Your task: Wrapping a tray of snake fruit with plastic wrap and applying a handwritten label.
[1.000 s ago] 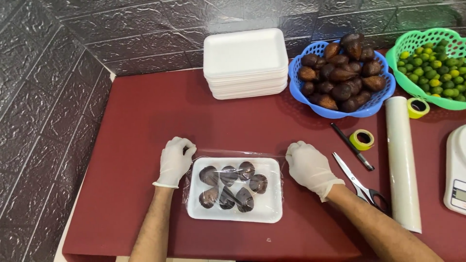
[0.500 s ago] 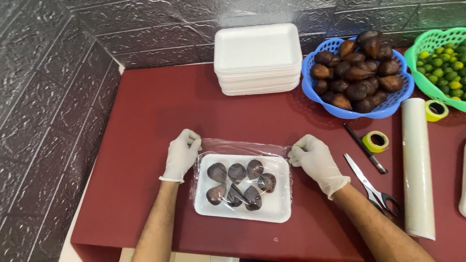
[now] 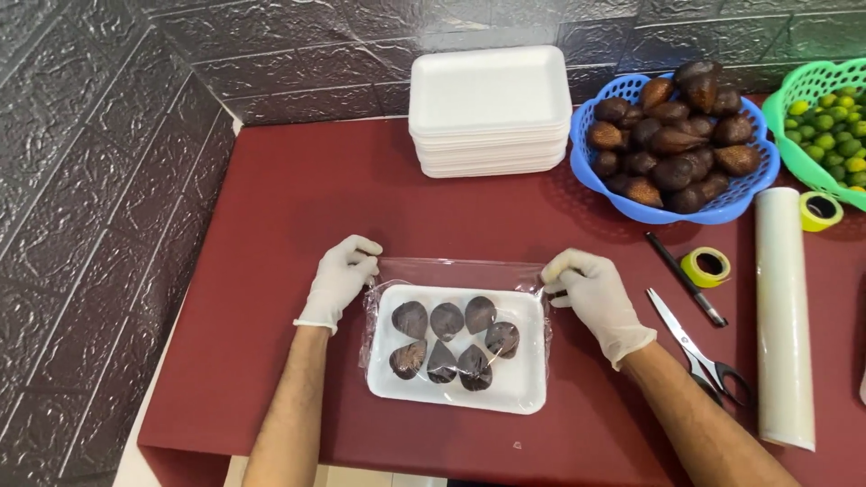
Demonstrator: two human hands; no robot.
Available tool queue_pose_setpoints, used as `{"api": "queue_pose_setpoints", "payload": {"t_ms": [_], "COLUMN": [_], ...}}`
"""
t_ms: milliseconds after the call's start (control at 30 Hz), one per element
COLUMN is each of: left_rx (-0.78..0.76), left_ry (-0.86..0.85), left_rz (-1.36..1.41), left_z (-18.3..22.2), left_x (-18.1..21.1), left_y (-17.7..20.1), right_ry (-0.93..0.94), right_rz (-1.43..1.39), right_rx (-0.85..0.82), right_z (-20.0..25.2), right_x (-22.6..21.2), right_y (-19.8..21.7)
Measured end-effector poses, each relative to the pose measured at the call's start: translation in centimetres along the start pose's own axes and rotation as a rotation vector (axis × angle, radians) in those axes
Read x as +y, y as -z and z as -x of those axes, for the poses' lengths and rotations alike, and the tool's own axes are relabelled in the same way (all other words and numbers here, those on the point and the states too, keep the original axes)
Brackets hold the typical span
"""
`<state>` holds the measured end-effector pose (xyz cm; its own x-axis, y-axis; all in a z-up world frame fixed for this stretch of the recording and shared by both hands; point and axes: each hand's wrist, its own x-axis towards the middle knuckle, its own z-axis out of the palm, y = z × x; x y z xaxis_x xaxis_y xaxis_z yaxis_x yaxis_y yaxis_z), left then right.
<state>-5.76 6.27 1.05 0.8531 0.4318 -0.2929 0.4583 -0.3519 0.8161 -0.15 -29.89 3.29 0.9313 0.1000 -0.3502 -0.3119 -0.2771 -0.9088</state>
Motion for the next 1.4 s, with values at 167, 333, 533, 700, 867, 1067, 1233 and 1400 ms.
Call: {"api": "queue_pose_setpoints", "payload": {"t_ms": [167, 333, 533, 700, 867, 1067, 1233, 1400], "left_rx": [-0.047, -0.115, -0.200, -0.207, -0.085, -0.122, -0.124, -0.038], "left_ry": [0.047, 0.085, 0.107, 0.102, 0.159, 0.173, 0.134, 0.132], "left_rz": [0.105, 0.137, 0.134, 0.123, 0.089, -0.577, -0.531, -0.391], "left_z": [-0.6, -1.7, -1.3, -1.3, -0.3, 4.9, 4.0, 2.5], "left_x": [0.4, 0.6, 1.9, 2.0, 1.2, 3.9, 0.9, -2.2], "left_y": [0.3, 0.8, 2.2, 3.0, 3.5, 2.0, 0.1, -0.8], "right_ry": [-0.089, -0.083, -0.018, -0.008, -0.011, -0.018, 0.015, 0.014], "right_rz": [0.005, 0.137, 0.480, 0.603, 0.636, 0.646, 0.674, 0.582], "right_rx": [-0.076, -0.111, -0.130, -0.158, -0.147, -0.145, -0.149, -0.174], "right_z": [1.2, 2.2, 2.3, 2.1, 1.7, 1.9, 1.2, -0.3], "right_x": [-1.5, -2.5, -2.2, -2.1, -1.6, -1.3, -1.2, 0.4], "right_y": [0.3, 0.3, 0.1, 0.0, -0.5, -0.5, -0.8, -0.9]}}
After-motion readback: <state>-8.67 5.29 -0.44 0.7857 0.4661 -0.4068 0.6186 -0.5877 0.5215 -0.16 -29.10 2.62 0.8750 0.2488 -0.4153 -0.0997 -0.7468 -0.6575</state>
